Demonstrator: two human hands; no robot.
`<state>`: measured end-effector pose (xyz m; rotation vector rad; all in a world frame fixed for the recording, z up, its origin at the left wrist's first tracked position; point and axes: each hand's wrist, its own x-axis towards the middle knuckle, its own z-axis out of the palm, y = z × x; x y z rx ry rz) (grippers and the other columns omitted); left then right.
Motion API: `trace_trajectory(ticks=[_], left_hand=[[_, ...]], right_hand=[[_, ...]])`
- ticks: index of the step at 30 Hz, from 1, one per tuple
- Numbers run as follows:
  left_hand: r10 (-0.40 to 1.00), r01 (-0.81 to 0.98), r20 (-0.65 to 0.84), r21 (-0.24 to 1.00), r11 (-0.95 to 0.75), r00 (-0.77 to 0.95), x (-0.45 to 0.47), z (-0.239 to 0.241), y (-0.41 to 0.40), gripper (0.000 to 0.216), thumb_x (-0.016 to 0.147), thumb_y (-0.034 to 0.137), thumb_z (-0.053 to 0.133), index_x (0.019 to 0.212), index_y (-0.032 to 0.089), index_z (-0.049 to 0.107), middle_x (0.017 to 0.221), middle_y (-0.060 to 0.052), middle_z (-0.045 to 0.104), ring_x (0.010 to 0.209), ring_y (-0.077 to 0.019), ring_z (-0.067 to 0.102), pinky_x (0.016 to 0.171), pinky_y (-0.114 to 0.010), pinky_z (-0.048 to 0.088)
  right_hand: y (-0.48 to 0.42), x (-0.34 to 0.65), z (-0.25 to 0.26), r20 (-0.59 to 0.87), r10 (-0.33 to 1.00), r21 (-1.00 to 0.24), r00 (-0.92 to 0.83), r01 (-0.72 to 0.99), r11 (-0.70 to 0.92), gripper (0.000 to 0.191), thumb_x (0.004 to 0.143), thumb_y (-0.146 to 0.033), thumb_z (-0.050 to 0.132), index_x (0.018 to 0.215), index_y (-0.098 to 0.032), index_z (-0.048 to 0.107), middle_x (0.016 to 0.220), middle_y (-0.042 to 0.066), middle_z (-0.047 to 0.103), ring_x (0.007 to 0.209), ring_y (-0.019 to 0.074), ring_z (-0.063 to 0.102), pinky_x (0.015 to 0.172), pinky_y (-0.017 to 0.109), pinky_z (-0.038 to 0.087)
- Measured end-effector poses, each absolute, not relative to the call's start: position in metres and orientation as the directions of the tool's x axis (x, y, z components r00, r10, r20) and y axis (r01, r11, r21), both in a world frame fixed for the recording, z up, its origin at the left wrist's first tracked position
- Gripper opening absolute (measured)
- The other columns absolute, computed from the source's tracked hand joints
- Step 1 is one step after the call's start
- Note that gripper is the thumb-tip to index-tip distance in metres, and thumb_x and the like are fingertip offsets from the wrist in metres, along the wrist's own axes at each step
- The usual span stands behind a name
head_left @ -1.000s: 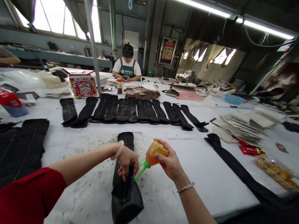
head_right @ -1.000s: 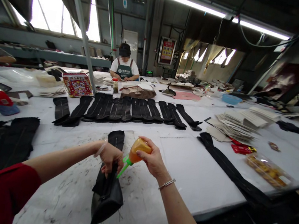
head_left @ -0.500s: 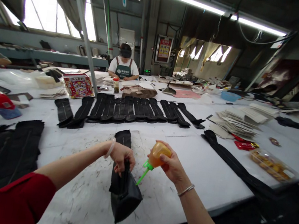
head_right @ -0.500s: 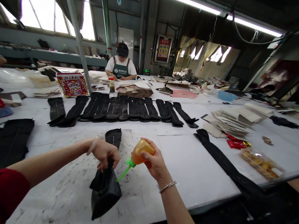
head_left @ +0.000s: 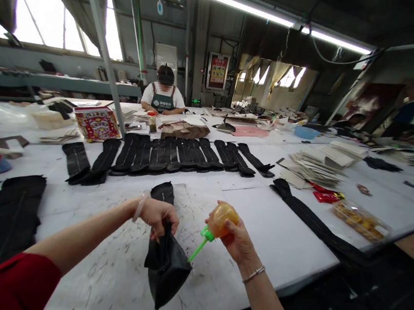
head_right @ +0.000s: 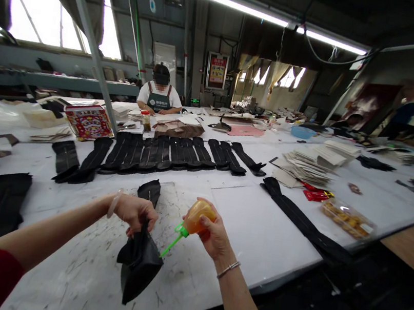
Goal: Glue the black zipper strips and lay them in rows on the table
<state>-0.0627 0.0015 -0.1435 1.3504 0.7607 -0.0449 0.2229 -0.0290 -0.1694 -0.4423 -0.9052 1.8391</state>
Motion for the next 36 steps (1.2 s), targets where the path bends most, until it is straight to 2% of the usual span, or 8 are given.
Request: trace_trajectory(ticks=[5,11,16,23,31,36], left_hand=[[0.421,0.422,-0.500,0.865,0.269,0.756,-0.064,-0.139,0.002,0.031,0.058,0.026,0.088,0.080,0.015,0.069,0.057,0.002,0.072,0.042,-0.0115,0.063,0.042,-0.016,0.052],[0.483,0.389,-0.465,0.885,0.255,0.742,-0.060,-0.123,0.005,0.032,0.059,0.031,0.088,0.078,0.015,0.068,0.058,0.002,0.071,0.041,-0.0104,0.061,0.042,-0.016,0.052],[0.526,0.369,-0.463,0.887,0.279,0.713,-0.056,-0.104,0.009,0.031,0.057,0.029,0.088,0.074,0.014,0.068,0.059,0.001,0.069,0.041,-0.0100,0.059,0.039,-0.016,0.049],[0.590,0.313,-0.419,0.908,0.279,0.690,-0.050,-0.098,0.012,0.029,0.054,0.025,0.087,0.072,0.014,0.067,0.057,0.000,0.068,0.038,-0.0093,0.056,0.038,-0.017,0.046],[0.617,0.264,-0.404,0.913,0.310,0.675,-0.041,-0.106,0.016,0.031,0.052,0.023,0.087,0.073,0.013,0.066,0.057,0.000,0.067,0.037,-0.0090,0.056,0.036,-0.016,0.045],[0.645,0.208,-0.371,0.925,0.317,0.668,-0.038,-0.108,0.017,0.033,0.051,0.024,0.088,0.073,0.012,0.066,0.058,-0.001,0.067,0.037,-0.0084,0.055,0.036,-0.016,0.045]], right_hand=[[-0.033,0.228,-0.176,0.082,0.923,-0.731,-0.376,-0.653,-0.201,0.056,0.070,-0.037,0.082,0.119,-0.023,0.061,0.093,0.004,0.073,0.088,0.0235,0.071,0.079,0.037,0.055],[-0.038,0.235,-0.178,-0.027,0.958,-0.639,-0.286,-0.732,-0.236,0.052,0.067,-0.039,0.085,0.111,-0.023,0.065,0.095,0.004,0.074,0.089,0.0229,0.071,0.083,0.038,0.055],[-0.036,0.241,-0.170,-0.056,0.989,-0.565,-0.140,-0.812,-0.147,0.049,0.066,-0.041,0.085,0.107,-0.023,0.066,0.097,0.004,0.074,0.092,0.0234,0.070,0.088,0.041,0.055],[-0.025,0.249,-0.169,0.010,1.000,-0.608,-0.001,-0.794,0.005,0.042,0.070,-0.046,0.082,0.105,-0.027,0.067,0.100,0.002,0.073,0.093,0.0221,0.068,0.083,0.039,0.058],[-0.026,0.255,-0.167,-0.007,0.998,-0.568,0.065,-0.821,0.050,0.046,0.068,-0.044,0.084,0.107,-0.027,0.066,0.100,0.002,0.074,0.095,0.0240,0.069,0.086,0.043,0.058],[-0.028,0.258,-0.161,-0.007,0.997,-0.551,0.080,-0.832,0.063,0.047,0.066,-0.042,0.086,0.107,-0.028,0.067,0.098,0.000,0.075,0.093,0.0225,0.070,0.082,0.039,0.059]])
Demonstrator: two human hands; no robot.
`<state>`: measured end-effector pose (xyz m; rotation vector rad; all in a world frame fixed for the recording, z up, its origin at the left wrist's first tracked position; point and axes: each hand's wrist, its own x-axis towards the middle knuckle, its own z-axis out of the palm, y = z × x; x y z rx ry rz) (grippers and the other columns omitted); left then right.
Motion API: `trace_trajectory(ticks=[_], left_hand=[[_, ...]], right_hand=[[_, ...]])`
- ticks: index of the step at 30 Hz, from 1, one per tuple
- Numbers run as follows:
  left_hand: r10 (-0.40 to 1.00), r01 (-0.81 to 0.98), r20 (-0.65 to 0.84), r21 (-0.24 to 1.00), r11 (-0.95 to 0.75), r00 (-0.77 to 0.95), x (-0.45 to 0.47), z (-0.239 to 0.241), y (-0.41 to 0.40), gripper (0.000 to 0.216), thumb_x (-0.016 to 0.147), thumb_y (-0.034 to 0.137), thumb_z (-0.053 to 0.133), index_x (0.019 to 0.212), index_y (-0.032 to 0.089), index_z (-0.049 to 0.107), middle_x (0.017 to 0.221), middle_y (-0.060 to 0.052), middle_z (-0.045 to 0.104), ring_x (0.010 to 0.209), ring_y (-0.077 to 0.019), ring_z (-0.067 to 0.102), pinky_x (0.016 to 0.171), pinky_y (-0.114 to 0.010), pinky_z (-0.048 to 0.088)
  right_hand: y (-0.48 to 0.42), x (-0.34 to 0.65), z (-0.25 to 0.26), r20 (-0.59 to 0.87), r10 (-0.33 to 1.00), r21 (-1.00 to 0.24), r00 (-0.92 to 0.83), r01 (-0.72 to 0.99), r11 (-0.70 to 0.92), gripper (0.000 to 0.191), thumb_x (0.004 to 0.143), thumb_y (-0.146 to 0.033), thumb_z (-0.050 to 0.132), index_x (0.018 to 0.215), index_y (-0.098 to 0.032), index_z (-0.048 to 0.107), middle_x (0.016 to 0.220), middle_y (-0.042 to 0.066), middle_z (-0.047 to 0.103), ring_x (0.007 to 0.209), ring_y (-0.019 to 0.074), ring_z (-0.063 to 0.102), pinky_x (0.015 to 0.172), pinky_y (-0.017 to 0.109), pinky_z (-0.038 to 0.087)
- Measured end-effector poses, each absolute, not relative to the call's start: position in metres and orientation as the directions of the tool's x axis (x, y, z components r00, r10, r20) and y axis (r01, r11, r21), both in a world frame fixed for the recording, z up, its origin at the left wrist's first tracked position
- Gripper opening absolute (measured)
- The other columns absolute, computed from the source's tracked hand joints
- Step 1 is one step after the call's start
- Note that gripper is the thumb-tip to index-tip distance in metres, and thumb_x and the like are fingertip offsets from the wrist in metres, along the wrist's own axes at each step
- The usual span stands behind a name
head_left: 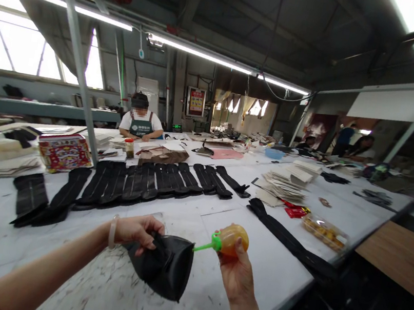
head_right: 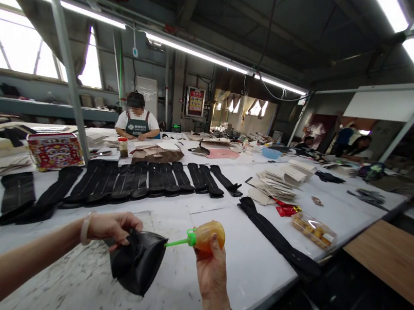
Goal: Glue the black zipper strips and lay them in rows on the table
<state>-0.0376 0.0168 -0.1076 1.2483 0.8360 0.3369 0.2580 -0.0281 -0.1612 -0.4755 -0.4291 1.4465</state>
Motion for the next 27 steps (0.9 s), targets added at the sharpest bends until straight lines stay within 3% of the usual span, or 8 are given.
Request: trace_trajectory(ticks=[27], left_hand=[[0.741,0.094,-0.256,0.963,0.254,0.621,-0.038,-0.095,0.019,0.030,0.057,0.028,0.086,0.074,0.013,0.066,0.059,0.000,0.062,0.039,-0.0062,0.049,0.039,-0.017,0.040]], right_hand=[[-0.050,0.253,-0.152,-0.061,0.991,-0.515,0.119,-0.854,0.070,0.065,0.056,-0.039,0.091,0.113,-0.023,0.063,0.095,0.005,0.076,0.086,0.0219,0.072,0.072,0.031,0.058]])
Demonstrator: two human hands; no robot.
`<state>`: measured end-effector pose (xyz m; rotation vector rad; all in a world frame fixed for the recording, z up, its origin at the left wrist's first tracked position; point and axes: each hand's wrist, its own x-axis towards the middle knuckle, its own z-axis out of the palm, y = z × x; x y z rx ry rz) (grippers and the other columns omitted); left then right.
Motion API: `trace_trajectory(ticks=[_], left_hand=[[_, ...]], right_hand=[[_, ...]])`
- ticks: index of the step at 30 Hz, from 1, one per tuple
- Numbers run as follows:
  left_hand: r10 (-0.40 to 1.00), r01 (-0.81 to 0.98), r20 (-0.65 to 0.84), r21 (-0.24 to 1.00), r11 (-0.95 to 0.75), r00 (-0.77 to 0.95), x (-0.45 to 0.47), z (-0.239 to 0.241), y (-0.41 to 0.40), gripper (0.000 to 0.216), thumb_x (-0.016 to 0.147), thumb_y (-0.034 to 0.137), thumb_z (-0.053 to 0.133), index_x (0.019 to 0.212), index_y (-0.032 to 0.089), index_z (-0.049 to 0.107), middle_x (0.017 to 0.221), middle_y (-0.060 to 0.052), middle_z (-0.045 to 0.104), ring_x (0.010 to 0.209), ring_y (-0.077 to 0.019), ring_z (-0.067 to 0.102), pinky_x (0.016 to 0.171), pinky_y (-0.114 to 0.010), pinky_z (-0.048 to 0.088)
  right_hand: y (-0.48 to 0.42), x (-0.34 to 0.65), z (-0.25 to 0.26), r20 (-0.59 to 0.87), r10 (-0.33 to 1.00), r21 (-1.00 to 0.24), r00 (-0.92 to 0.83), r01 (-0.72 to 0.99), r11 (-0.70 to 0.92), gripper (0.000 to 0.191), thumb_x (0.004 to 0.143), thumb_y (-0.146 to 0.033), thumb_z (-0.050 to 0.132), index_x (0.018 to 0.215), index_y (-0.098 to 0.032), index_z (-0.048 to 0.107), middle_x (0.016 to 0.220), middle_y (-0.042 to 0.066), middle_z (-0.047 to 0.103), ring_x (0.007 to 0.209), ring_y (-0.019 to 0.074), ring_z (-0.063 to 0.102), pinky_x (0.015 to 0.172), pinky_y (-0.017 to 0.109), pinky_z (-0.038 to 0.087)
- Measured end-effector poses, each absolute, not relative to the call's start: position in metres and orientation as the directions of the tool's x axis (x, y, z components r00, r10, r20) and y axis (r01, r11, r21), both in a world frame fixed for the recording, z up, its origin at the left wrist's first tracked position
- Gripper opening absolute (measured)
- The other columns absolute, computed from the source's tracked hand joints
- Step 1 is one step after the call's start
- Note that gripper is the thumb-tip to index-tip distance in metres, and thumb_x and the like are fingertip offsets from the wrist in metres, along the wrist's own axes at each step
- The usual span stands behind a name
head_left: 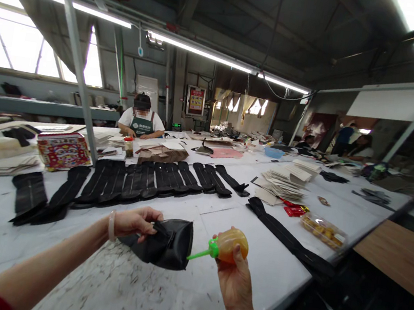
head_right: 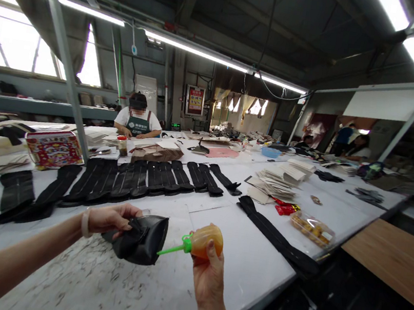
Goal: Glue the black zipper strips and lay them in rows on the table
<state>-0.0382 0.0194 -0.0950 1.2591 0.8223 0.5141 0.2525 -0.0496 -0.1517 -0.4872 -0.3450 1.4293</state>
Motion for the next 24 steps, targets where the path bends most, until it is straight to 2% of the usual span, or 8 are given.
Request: trace_trajectory(ticks=[5,8,12,15,18,24], left_hand=[[0.773,0.086,-0.240,0.968,0.235,0.587,-0.039,-0.093,0.019,0.033,0.056,0.032,0.086,0.073,0.013,0.065,0.058,0.000,0.061,0.039,-0.0054,0.049,0.038,-0.016,0.038],[0.800,0.112,-0.238,0.971,0.211,0.552,-0.040,-0.079,0.017,0.034,0.057,0.033,0.087,0.071,0.013,0.063,0.057,0.001,0.060,0.038,-0.0052,0.047,0.038,-0.016,0.036],[0.848,0.119,-0.265,0.964,0.237,0.459,-0.040,-0.041,0.009,0.038,0.057,0.036,0.087,0.071,0.014,0.058,0.053,0.005,0.054,0.034,-0.0036,0.042,0.033,-0.015,0.026],[0.885,0.114,-0.297,0.955,0.274,0.358,-0.038,-0.012,-0.003,0.040,0.058,0.036,0.087,0.072,0.015,0.055,0.054,0.007,0.051,0.032,-0.0005,0.034,0.031,-0.015,0.016],[0.898,0.131,-0.329,0.944,0.303,0.292,-0.033,0.000,-0.019,0.043,0.059,0.038,0.086,0.073,0.016,0.052,0.057,0.007,0.052,0.031,0.0010,0.031,0.032,-0.016,0.009],[0.909,0.083,-0.322,0.947,0.311,0.266,-0.023,-0.020,-0.042,0.051,0.056,0.047,0.085,0.075,0.018,0.048,0.056,0.009,0.048,0.030,0.0016,0.029,0.034,-0.019,0.004]], right_hand=[[-0.053,0.244,-0.155,-0.092,0.990,-0.465,0.110,-0.884,0.054,0.061,0.057,-0.036,0.091,0.111,-0.022,0.065,0.095,0.004,0.076,0.087,0.0213,0.072,0.071,0.031,0.058],[-0.055,0.239,-0.157,-0.133,0.990,-0.406,0.039,-0.914,-0.018,0.056,0.058,-0.037,0.090,0.107,-0.021,0.067,0.096,0.005,0.077,0.088,0.0216,0.072,0.074,0.034,0.059],[-0.058,0.238,-0.150,-0.120,0.992,-0.351,-0.032,-0.933,-0.073,0.047,0.065,-0.043,0.086,0.103,-0.021,0.070,0.095,0.007,0.077,0.077,0.0189,0.072,0.063,0.031,0.058],[-0.057,0.241,-0.137,-0.109,0.994,-0.328,0.029,-0.945,-0.008,0.044,0.063,-0.039,0.088,0.099,-0.021,0.070,0.094,0.005,0.076,0.073,0.0165,0.072,0.058,0.026,0.058],[-0.054,0.244,-0.121,-0.126,0.986,-0.303,0.114,-0.950,0.071,0.047,0.056,-0.034,0.092,0.096,-0.021,0.071,0.095,0.003,0.076,0.078,0.0173,0.073,0.063,0.026,0.061],[-0.043,0.246,-0.104,-0.090,0.972,-0.314,0.216,-0.933,0.179,0.048,0.056,-0.030,0.092,0.096,-0.019,0.069,0.099,0.004,0.076,0.085,0.0179,0.073,0.069,0.026,0.063]])
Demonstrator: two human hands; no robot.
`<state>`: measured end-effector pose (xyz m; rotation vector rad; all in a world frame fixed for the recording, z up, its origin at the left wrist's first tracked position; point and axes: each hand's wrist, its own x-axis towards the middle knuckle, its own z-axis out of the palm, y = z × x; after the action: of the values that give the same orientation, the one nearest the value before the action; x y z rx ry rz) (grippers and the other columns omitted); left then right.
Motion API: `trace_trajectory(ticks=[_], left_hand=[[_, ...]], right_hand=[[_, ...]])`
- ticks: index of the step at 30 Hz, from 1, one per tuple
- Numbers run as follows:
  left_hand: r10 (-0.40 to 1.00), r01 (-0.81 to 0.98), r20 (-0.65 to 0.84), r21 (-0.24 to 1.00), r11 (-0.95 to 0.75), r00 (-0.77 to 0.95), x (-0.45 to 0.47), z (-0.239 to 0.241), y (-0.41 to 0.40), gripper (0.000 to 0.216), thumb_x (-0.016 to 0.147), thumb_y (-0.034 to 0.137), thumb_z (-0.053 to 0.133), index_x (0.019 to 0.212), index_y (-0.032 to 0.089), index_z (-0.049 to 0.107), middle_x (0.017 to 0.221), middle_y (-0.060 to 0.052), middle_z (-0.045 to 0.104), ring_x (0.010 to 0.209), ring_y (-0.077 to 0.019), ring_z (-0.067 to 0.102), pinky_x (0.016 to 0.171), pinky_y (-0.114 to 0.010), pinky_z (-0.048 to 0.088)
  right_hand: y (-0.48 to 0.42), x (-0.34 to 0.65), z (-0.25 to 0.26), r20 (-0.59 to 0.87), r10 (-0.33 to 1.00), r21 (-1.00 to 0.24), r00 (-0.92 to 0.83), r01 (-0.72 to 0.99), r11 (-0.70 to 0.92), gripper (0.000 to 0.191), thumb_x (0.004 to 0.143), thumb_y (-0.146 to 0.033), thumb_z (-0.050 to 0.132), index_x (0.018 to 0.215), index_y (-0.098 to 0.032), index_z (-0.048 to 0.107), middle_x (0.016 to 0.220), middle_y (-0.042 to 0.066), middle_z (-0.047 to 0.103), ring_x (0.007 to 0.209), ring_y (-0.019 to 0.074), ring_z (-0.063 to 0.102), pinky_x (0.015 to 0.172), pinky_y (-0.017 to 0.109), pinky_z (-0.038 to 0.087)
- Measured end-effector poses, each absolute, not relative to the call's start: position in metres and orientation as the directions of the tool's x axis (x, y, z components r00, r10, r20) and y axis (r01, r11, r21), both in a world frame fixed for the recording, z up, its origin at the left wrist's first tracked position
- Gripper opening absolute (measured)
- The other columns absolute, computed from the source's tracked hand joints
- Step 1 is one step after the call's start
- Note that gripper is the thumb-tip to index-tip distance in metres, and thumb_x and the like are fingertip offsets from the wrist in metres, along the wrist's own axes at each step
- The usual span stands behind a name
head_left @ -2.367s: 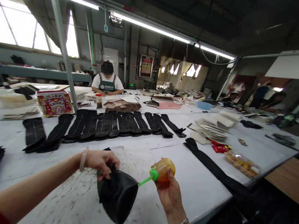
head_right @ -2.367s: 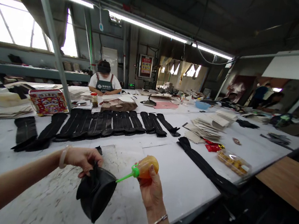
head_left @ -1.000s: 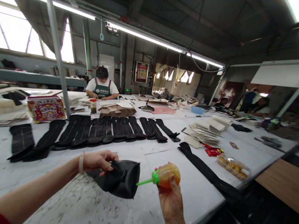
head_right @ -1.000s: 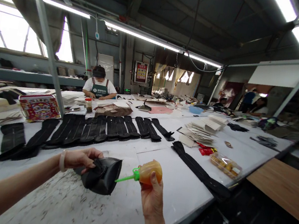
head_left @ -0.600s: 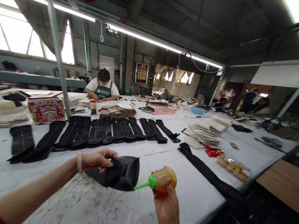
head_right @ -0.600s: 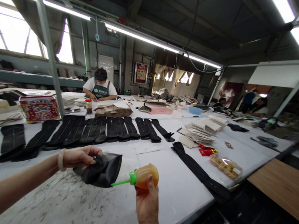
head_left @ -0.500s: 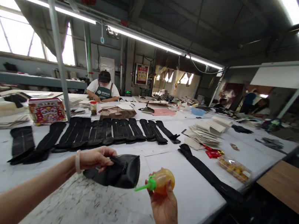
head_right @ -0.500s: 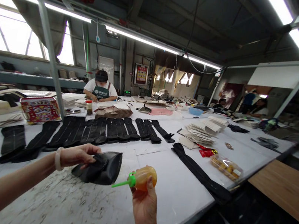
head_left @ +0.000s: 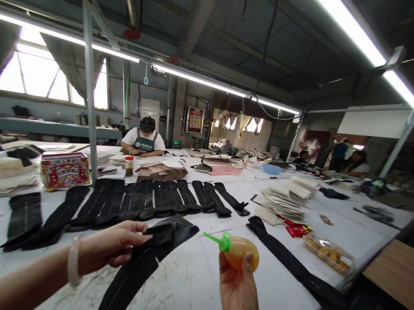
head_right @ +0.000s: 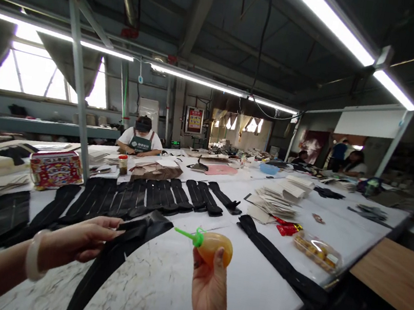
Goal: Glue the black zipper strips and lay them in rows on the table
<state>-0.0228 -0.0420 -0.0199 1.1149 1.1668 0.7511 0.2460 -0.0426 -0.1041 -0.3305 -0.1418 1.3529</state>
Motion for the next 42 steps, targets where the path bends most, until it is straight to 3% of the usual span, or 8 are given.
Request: trace_trajectory(ticks=[4,17,24,32,42], left_hand=[[0.906,0.046,-0.296,0.954,0.297,0.303,-0.020,-0.036,-0.043,0.047,0.063,0.048,0.082,0.079,0.018,0.049,0.058,0.009,0.049,0.031,0.0020,0.028,0.035,-0.019,0.002],[0.921,0.052,-0.293,0.956,0.290,0.257,-0.004,-0.044,-0.041,0.058,0.052,0.058,0.083,0.075,0.019,0.047,0.052,0.011,0.045,0.028,0.0023,0.024,0.035,-0.021,0.001],[0.919,0.021,-0.292,0.955,0.297,0.264,-0.001,-0.047,-0.039,0.057,0.054,0.056,0.084,0.075,0.019,0.045,0.052,0.013,0.040,0.031,0.0024,0.022,0.036,-0.020,0.001],[0.926,-0.012,-0.287,0.954,0.299,0.247,0.000,-0.053,-0.037,0.057,0.054,0.053,0.084,0.075,0.020,0.042,0.050,0.013,0.038,0.031,0.0012,0.025,0.037,-0.020,0.001],[0.923,-0.040,-0.287,0.951,0.307,0.257,0.004,-0.054,-0.034,0.057,0.055,0.051,0.084,0.077,0.022,0.040,0.048,0.014,0.038,0.029,0.0007,0.025,0.038,-0.021,0.000]], right_hand=[[-0.037,0.247,-0.102,-0.088,0.960,-0.348,0.266,-0.911,0.221,0.049,0.055,-0.029,0.092,0.096,-0.019,0.068,0.099,0.004,0.075,0.086,0.0183,0.073,0.070,0.026,0.062],[-0.027,0.250,-0.115,-0.045,0.928,-0.438,0.370,-0.842,0.315,0.052,0.055,-0.031,0.092,0.097,-0.020,0.065,0.093,0.001,0.075,0.083,0.0178,0.072,0.070,0.028,0.061],[-0.025,0.252,-0.125,-0.002,0.918,-0.487,0.395,-0.803,0.344,0.049,0.059,-0.032,0.090,0.098,-0.021,0.064,0.095,0.001,0.073,0.083,0.0177,0.071,0.071,0.030,0.060],[-0.034,0.253,-0.119,0.130,0.908,-0.577,0.398,-0.714,0.396,0.052,0.067,-0.031,0.086,0.112,-0.026,0.061,0.101,0.000,0.071,0.088,0.0180,0.069,0.076,0.033,0.059],[-0.043,0.254,-0.115,0.173,0.888,-0.634,0.426,-0.642,0.432,0.065,0.064,-0.029,0.087,0.122,-0.028,0.058,0.100,0.002,0.070,0.084,0.0200,0.068,0.071,0.035,0.059]])
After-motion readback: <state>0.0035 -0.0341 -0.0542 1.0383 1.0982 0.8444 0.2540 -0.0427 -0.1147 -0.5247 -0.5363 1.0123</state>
